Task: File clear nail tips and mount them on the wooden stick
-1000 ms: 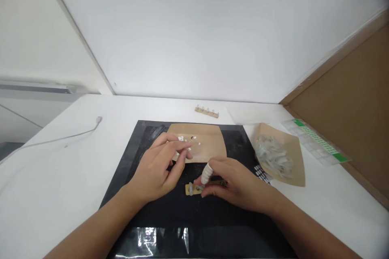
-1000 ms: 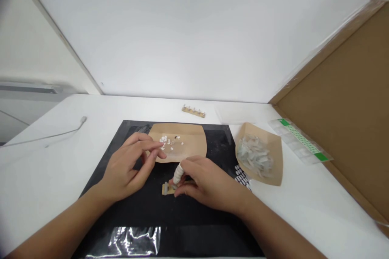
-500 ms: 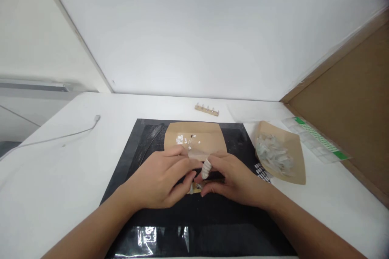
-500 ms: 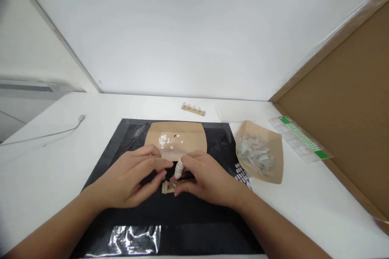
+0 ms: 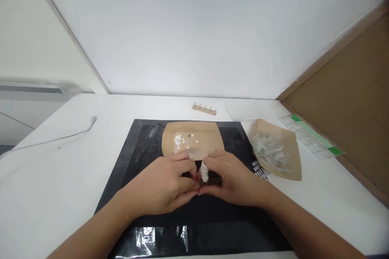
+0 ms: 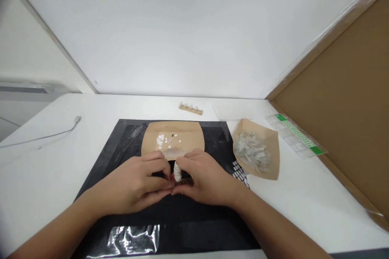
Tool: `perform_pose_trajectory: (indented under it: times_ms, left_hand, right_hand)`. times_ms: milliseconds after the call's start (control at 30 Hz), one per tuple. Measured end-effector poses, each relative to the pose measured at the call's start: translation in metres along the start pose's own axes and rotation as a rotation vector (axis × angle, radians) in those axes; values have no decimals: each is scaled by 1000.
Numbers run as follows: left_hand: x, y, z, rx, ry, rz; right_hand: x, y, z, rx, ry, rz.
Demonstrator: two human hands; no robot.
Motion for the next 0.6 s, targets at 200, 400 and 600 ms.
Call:
perform_pose_trajectory:
  times_ms: [200,400,600]
  left_hand:
    - [0,2,-1,-2,-21,-24]
    - [8,0,0,-4,-77,-93]
    - [13,-1,0,-28,-124,-137]
  right_hand:
    - [-1,0,-2,-1,6,-23]
    - [0,1,-6,-10,33,-60]
    - [1,-2,-9,0,-9,-50]
Point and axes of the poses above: each hand's wrist, its own y-axis towards the middle knuckle, its own z-axis out of the palm, x = y × z, the point moved 8 cm from there along y, towards the middle knuckle, and after that the axes turned 15 degrees about -y, right-handed, at the moved point
